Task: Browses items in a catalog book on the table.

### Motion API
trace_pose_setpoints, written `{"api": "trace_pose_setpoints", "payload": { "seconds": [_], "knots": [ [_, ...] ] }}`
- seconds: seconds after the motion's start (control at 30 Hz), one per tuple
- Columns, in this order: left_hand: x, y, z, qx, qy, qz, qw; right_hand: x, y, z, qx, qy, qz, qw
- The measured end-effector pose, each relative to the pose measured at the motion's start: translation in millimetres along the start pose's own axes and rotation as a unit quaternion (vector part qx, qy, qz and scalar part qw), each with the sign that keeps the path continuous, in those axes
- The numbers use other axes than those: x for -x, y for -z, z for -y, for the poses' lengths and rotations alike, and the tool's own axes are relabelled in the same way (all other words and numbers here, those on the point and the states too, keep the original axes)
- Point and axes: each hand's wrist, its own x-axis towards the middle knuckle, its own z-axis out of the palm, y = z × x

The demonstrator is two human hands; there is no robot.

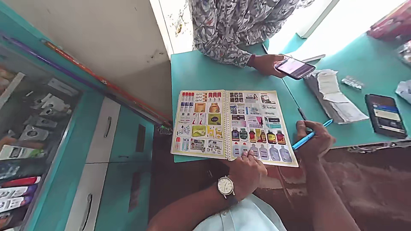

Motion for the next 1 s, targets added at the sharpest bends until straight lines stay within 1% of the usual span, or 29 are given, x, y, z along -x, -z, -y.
{"api": "trace_pose_setpoints", "payload": {
  "seconds": [0.07, 0.2, 0.27, 0.3, 0.37, 0.4, 0.5, 0.57, 0.67, 0.8, 0.9, 1.0],
  "knots": [
    [-0.8, -0.5, -2.0, -0.002, 0.003, -0.004, 1.0, -0.5, 1.2, 2.0, 0.001, -0.003, 0.0, 1.0],
    [-8.4, 15.6, -3.2, 0.032, 0.011, 0.099, 0.995, -2.4, 2.1, 3.9, 0.008, 0.003, 0.003, 1.0],
    [-9.7, 18.6, -2.0, 0.031, 0.012, 0.096, 0.995, -3.0, 1.3, 8.3, 0.008, -0.001, 0.003, 1.0],
    [-8.9, 17.9, -2.8, 0.03, 0.015, 0.082, 0.996, -1.9, 1.2, 10.3, 0.009, -0.005, 0.003, 1.0],
    [-7.6, 13.5, -9.2, 0.031, 0.024, 0.027, 0.999, -0.3, 3.1, 7.9, 0.017, -0.007, -0.007, 1.0],
    [-10.5, 13.8, -12.2, 0.035, 0.03, 0.026, 0.999, -3.5, 3.0, 5.3, 0.023, -0.005, -0.015, 1.0],
    [-7.1, 13.0, -14.0, 0.037, 0.043, 0.059, 0.997, 0.5, 0.1, 7.8, 0.037, -0.001, -0.014, 0.999],
    [-8.3, 17.5, -10.2, 0.061, 0.042, 0.075, 0.994, -1.6, -2.2, 5.1, 0.037, -0.001, -0.024, 0.999],
    [-11.6, 25.2, -8.9, 0.094, 0.049, 0.151, 0.983, -2.5, -1.1, 2.8, 0.023, -0.014, -0.029, 0.999],
    [-10.9, 29.9, -7.1, 0.076, 0.06, 0.208, 0.973, 3.0, -3.7, 6.6, 0.026, -0.027, -0.021, 0.999],
    [-13.5, 27.1, -10.1, 0.074, 0.056, 0.183, 0.979, -2.9, -1.0, 2.5, 0.03, -0.019, -0.036, 0.999],
    [-12.6, 24.8, -7.3, 0.063, 0.052, 0.199, 0.977, -1.0, -5.1, 2.8, 0.019, -0.015, -0.041, 0.999]
  ]
}}
